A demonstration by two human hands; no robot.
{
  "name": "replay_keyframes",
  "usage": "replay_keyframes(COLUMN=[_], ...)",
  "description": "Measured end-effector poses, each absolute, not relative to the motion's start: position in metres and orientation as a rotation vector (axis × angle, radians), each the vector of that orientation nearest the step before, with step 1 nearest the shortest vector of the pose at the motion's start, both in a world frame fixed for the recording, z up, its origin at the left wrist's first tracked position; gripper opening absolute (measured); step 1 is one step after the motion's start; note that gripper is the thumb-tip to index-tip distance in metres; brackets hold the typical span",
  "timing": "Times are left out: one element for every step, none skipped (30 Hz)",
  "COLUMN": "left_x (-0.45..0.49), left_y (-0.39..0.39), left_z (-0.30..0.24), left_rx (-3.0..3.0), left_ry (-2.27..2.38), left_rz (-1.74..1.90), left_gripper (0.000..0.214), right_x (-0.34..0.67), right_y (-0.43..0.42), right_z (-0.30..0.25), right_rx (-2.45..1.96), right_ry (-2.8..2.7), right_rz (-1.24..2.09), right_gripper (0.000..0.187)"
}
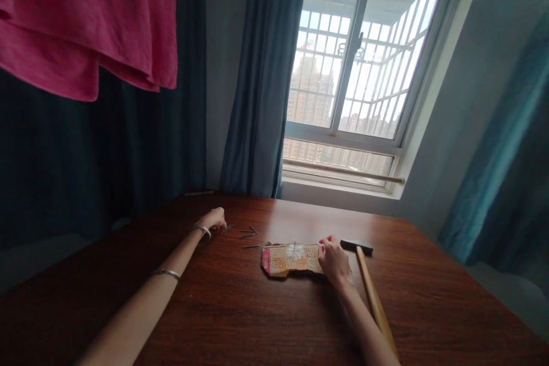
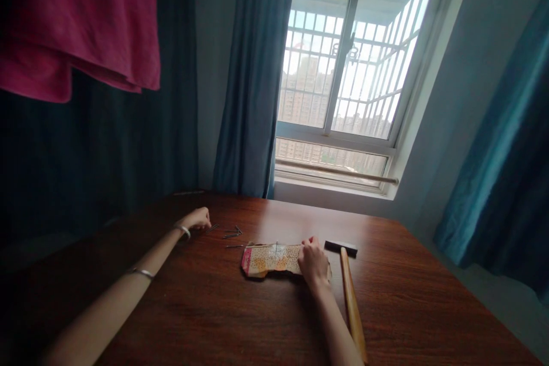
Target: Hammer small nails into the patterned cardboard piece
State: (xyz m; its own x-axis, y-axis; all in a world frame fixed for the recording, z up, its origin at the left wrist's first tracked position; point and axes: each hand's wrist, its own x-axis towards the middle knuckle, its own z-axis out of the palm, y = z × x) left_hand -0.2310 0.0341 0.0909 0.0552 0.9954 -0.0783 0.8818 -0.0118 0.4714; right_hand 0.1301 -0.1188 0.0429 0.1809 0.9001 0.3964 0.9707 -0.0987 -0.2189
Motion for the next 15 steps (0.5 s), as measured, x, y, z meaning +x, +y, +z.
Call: replay_keyframes(left_x=[-0.231, -0.23, -0.23, -0.23, -0.23, -0.231, -0.232, -0.233, -0.234, -0.235, -0.237, -0.238, -0.239, -0.24, -0.24], left_y=[0.032, 0.032, 0.032, 0.034, 0.036, 0.039, 0.043, 0.047, 0.052, 0.056, 0.06, 0.063, 0.065, 0.067, 0.068], left_z=[0.091, 0.091, 0.09, 0.088, 0.086, 0.082, 0.079, 0.075, 0.07, 0.066, 0.062, 0.059, 0.057, 0.055, 0.055], left_rx=[1.931, 1.92, 1.916, 1.915, 1.916, 1.916, 1.916, 1.915, 1.91, 1.905, 1.902, 1.904, 1.912, 1.925, 1.941], left_ry=[1.888, 1.896, 1.897, 1.891, 1.887, 1.887, 1.89, 1.893, 1.897, 1.904, 1.91, 1.916, 1.922, 1.927, 1.927], left_rz=[0.368, 0.352, 0.341, 0.335, 0.333, 0.327, 0.325, 0.329, 0.334, 0.34, 0.344, 0.34, 0.328, 0.309, 0.3], left_gripper=[0.021, 0.022, 0.022, 0.022, 0.021, 0.019, 0.017, 0.015, 0.014, 0.012, 0.011, 0.011, 0.01, 0.009, 0.009], right_x=[0.13, 0.129, 0.129, 0.129, 0.129, 0.129, 0.129, 0.129, 0.129, 0.129, 0.129, 0.129, 0.129, 0.129, 0.13], right_y=[-0.121, -0.123, -0.124, -0.126, -0.126, -0.127, -0.127, -0.127, -0.126, -0.126, -0.126, -0.126, -0.126, -0.126, -0.127], right_z=[0.042, 0.042, 0.042, 0.042, 0.043, 0.043, 0.043, 0.043, 0.043, 0.043, 0.043, 0.043, 0.042, 0.042, 0.042], right_rx=[-2.035, -2.03, -2.028, -2.025, -2.022, -2.017, -2.017, -2.019, -2.021, -2.021, -2.024, -2.026, -2.026, -2.02, -2.011], right_ry=[-1.762, -1.764, -1.764, -1.762, -1.76, -1.759, -1.756, -1.752, -1.749, -1.748, -1.746, -1.742, -1.739, -1.736, -1.729], right_rz=[-0.211, -0.198, -0.185, -0.173, -0.162, -0.153, -0.145, -0.137, -0.131, -0.126, -0.123, -0.121, -0.119, -0.116, -0.111], right_gripper=[0.026, 0.026, 0.026, 0.025, 0.025, 0.025, 0.025, 0.025, 0.025, 0.025, 0.025, 0.024, 0.024, 0.025, 0.025])
